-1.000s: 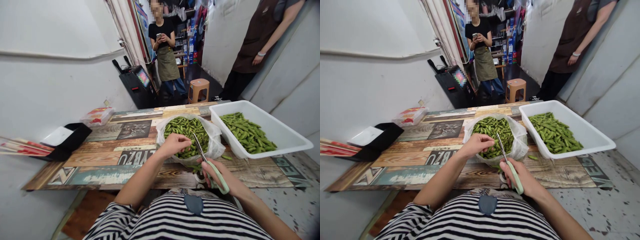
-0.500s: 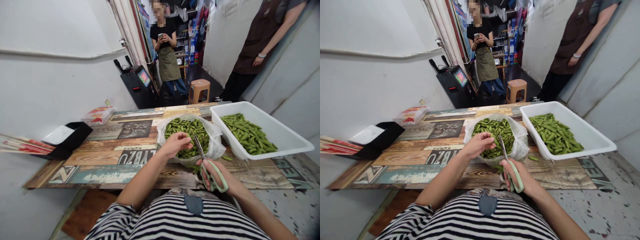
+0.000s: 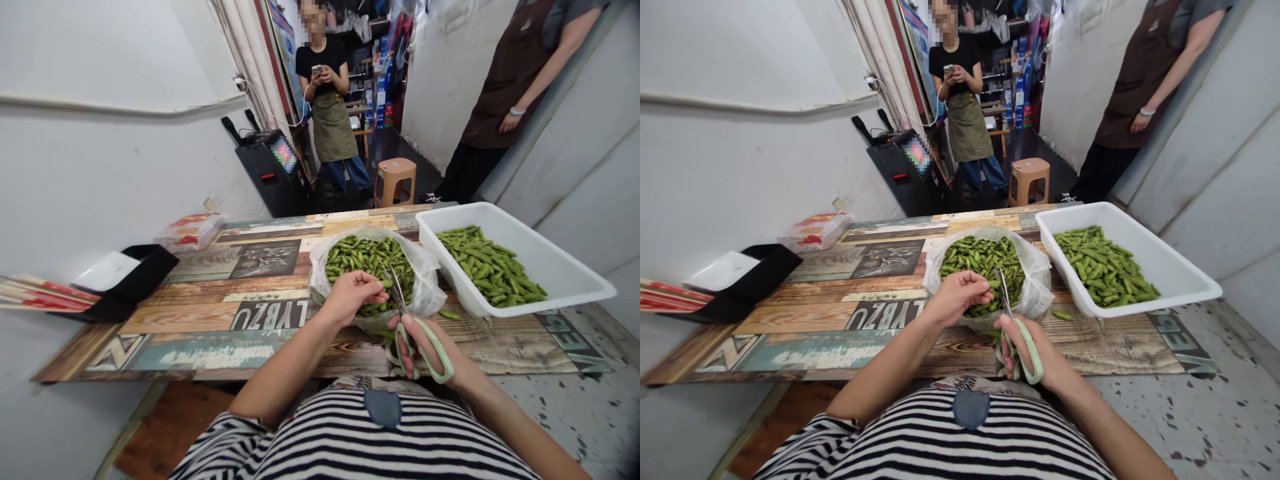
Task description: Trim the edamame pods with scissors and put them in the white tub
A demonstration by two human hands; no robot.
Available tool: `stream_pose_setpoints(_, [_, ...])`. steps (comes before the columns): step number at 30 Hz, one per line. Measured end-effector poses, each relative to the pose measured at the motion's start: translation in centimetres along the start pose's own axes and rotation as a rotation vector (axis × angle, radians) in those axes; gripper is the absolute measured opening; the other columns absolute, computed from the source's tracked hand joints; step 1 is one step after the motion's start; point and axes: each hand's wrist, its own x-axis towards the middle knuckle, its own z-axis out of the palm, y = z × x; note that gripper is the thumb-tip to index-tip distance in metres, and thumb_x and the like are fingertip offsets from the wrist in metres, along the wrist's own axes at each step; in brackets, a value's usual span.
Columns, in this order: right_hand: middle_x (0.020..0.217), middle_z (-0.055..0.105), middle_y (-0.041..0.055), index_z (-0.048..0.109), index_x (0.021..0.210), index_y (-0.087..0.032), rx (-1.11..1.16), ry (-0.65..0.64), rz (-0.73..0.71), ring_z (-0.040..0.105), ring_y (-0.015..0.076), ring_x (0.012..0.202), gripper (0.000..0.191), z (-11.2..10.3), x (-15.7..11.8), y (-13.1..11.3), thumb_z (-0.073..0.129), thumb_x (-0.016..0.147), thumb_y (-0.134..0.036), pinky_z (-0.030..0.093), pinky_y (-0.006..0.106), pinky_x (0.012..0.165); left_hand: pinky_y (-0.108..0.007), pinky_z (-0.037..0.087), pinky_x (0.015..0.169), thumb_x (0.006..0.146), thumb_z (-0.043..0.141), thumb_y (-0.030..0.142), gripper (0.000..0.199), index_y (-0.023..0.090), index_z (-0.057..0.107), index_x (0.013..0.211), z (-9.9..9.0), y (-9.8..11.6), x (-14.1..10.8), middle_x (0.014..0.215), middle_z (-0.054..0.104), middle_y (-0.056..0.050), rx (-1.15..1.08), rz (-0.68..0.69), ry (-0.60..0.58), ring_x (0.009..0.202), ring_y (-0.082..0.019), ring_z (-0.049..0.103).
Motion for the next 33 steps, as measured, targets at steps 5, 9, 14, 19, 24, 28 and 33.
stream_pose_setpoints(5, [0.05, 0.046, -0.0087, 0.052, 0.091, -0.017, 0.04, 0.057, 0.053, 0.042, 0.0069, 0.033, 0.049, 0.0, 0.1, 0.2, 0.053, 0.076, -0.064, 0.038, 0.021, 0.032, -0.027, 0.052, 0.068, 0.067, 0.067, 0.013, 0.021, 0.012, 0.047, 0.069, -0.7, 0.5, 0.7, 0.078, 0.067, -0.006, -0.031, 0.099, 0.051, 0.07, -0.012, 0.066])
stream_pose_setpoints(9, [0.053, 0.047, -0.008, 0.051, 0.095, -0.018, 0.104, 0.008, 0.051, 0.044, 0.0069, 0.036, 0.047, -0.3, -0.1, 0.3, 0.051, 0.079, -0.062, 0.04, 0.02, 0.035, -0.021, 0.046, 0.059, 0.068, 0.052, 0.012, 0.01, 0.016, 0.043, 0.067, -2.7, 3.0, 3.0, 0.068, 0.062, 0.001, 0.213, 0.306, 0.293, 0.057, -0.007, 0.057])
stream_pose_setpoints(14, [0.055, 0.047, -0.0073, 0.05, 0.094, -0.018, 0.063, -0.009, 0.055, 0.044, 0.0071, 0.039, 0.047, -0.5, -0.5, 0.2, 0.05, 0.08, -0.062, 0.038, 0.02, 0.036, -0.023, 0.041, 0.061, 0.071, 0.04, 0.016, 0.025, 0.017, 0.065, 0.071, -4.6, 5.6, 5.3, 0.06, 0.06, 0.0, 1.107, 0.346, 0.222, 0.059, -0.012, 0.054])
stream_pose_setpoints(19, [0.053, 0.048, -0.0062, 0.049, 0.082, -0.019, -0.048, -0.032, 0.054, 0.045, 0.0085, 0.039, 0.047, -0.7, -0.8, 0.0, 0.048, 0.078, -0.065, 0.039, 0.022, 0.039, -0.029, 0.041, 0.083, 0.076, 0.045, 0.018, 0.031, 0.02, 0.072, 0.09, -4.2, 4.7, 5.6, 0.089, 0.068, -0.009, 1.695, 0.4, 0.17, 0.09, -0.021, 0.059])
stream_pose_setpoints(24, [0.048, 0.047, -0.0063, 0.048, 0.073, -0.019, -0.067, -0.02, 0.044, 0.043, 0.0079, 0.037, 0.045, -0.7, -0.6, 0.7, 0.046, 0.081, -0.063, 0.038, 0.021, 0.039, -0.033, 0.041, 0.084, 0.076, 0.059, 0.033, 0.03, 0.017, 0.071, 0.097, -4.1, 3.3, 6.5, 0.093, 0.063, -0.013, 1.868, 0.425, 0.166, 0.095, -0.026, 0.057])
stream_pose_setpoints(28, [0.053, 0.048, -0.0067, 0.048, 0.078, -0.019, -0.027, -0.019, 0.04, 0.044, 0.0075, 0.038, 0.043, -0.6, -0.4, 0.9, 0.05, 0.08, -0.062, 0.038, 0.021, 0.038, -0.029, 0.043, 0.081, 0.076, 0.06, 0.029, 0.023, 0.015, 0.073, 0.089, -4.3, 4.0, 7.0, 0.094, 0.063, -0.012, 1.75, 0.438, 0.038, 0.089, -0.021, 0.059])
stream_pose_setpoints(33, [0.057, 0.049, -0.0067, 0.048, 0.095, -0.018, 0.033, -0.041, 0.045, 0.047, 0.0082, 0.041, 0.047, -0.5, -0.4, 0.6, 0.048, 0.08, -0.063, 0.041, 0.022, 0.04, -0.024, 0.043, 0.068, 0.076, 0.057, 0.028, 0.022, 0.015, 0.072, 0.087, -3.2, 4.2, 5.1, 0.075, 0.066, -0.004, 1.148, 0.506, 0.04, 0.069, -0.013, 0.056])
